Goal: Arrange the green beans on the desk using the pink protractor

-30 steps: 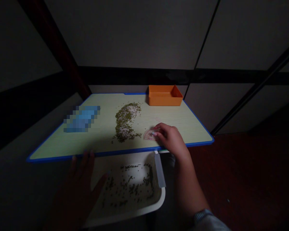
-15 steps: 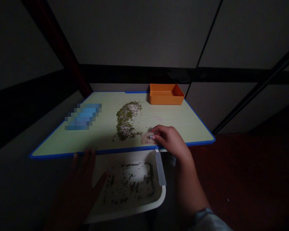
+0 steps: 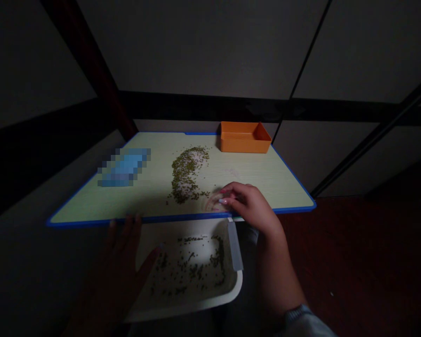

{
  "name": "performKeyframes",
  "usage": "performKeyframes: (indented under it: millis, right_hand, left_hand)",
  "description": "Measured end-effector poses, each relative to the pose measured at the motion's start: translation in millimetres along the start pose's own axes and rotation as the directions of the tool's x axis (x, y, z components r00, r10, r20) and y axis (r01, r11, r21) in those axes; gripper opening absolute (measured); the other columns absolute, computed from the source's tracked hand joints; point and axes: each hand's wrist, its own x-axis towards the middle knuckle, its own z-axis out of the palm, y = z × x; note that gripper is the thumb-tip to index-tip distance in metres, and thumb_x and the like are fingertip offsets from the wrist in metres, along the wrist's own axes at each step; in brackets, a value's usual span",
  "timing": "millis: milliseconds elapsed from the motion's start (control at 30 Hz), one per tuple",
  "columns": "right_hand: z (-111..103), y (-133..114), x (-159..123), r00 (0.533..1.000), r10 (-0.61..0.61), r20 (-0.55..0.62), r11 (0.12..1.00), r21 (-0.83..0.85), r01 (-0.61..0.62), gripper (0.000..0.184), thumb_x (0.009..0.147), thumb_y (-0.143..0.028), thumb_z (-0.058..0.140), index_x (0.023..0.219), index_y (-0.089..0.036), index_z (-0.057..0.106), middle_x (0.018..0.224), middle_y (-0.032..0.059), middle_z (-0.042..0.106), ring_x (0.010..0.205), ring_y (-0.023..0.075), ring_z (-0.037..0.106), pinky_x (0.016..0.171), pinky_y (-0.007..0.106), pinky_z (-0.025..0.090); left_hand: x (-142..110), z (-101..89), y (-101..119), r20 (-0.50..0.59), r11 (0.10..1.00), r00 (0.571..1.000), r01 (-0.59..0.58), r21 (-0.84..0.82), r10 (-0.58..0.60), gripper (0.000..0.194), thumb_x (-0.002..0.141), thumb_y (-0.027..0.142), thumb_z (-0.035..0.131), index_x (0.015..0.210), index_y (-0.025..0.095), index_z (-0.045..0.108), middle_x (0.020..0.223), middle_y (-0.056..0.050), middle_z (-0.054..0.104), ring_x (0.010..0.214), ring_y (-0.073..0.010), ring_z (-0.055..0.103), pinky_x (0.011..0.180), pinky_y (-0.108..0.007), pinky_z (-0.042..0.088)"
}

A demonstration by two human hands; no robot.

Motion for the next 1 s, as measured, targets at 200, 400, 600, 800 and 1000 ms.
performKeyframes:
  millis: [200, 400, 600, 800, 1000]
  right_hand:
    - [2, 6, 3, 0.997, 0.017, -0.080, 0.993, -0.111, -0.026, 0.011, 0.085, -0.024, 0.058, 0.095, -0.021, 0.064, 0.072, -0.0011, 0.065, 0.065, 0.0124, 0.054, 0.066, 0.025, 0.036]
    - [7, 10, 11, 0.971, 0.071, -0.228, 0.948, -0.288, -0.137, 0.013, 0.083, -0.024, 0.060, 0.094, -0.019, 0.064, 0.073, 0.0020, 0.067, 0.065, 0.0146, 0.055, 0.066, 0.027, 0.034]
    - [-1, 18, 16, 0.916, 0.161, -0.367, 0.866, -0.394, -0.309, 0.016, 0.084, -0.029, 0.058, 0.095, -0.019, 0.065, 0.075, 0.0055, 0.069, 0.069, 0.0180, 0.058, 0.068, 0.029, 0.034]
    - [-9, 27, 15, 0.870, 0.153, -0.469, 0.858, -0.373, -0.352, 0.016, 0.083, -0.028, 0.058, 0.094, -0.019, 0.065, 0.074, 0.0046, 0.068, 0.069, 0.0180, 0.058, 0.068, 0.028, 0.034]
    - [5, 21, 14, 0.953, 0.078, -0.292, 0.979, -0.156, -0.128, 0.013, 0.083, -0.030, 0.059, 0.091, -0.021, 0.063, 0.069, -0.0009, 0.065, 0.063, 0.0141, 0.056, 0.064, 0.025, 0.036]
  left_hand:
    - [2, -3.8, 4, 0.021, 1.000, 1.000, 0.014, 0.015, -0.014, 0.080, 0.083, 0.060, 0.029, 0.146, 0.010, 0.024, 0.154, -0.016, 0.032, 0.146, -0.0364, 0.013, 0.113, -0.057, 0.030]
    - [1, -1.4, 2, -0.006, 1.000, 1.000, -0.013, 0.011, 0.013, 0.081, 0.083, 0.061, 0.027, 0.146, 0.010, 0.023, 0.153, -0.016, 0.033, 0.147, -0.0351, 0.010, 0.113, -0.057, 0.029]
    - [-1, -0.2, 1, 0.001, 1.000, 1.000, -0.014, 0.023, 0.014, 0.079, 0.084, 0.059, 0.028, 0.146, 0.009, 0.025, 0.154, -0.017, 0.032, 0.147, -0.0349, 0.011, 0.114, -0.055, 0.029]
    - [-1, 2.7, 0, -0.027, 0.999, 1.000, -0.014, 0.029, 0.015, 0.080, 0.084, 0.061, 0.025, 0.146, 0.010, 0.025, 0.153, -0.016, 0.033, 0.147, -0.0343, 0.012, 0.113, -0.055, 0.030]
    - [-1, 1.1, 2, -0.023, 0.999, 0.999, -0.024, 0.025, 0.024, 0.081, 0.084, 0.063, 0.023, 0.146, 0.009, 0.024, 0.154, -0.017, 0.033, 0.147, -0.0336, 0.010, 0.113, -0.056, 0.029]
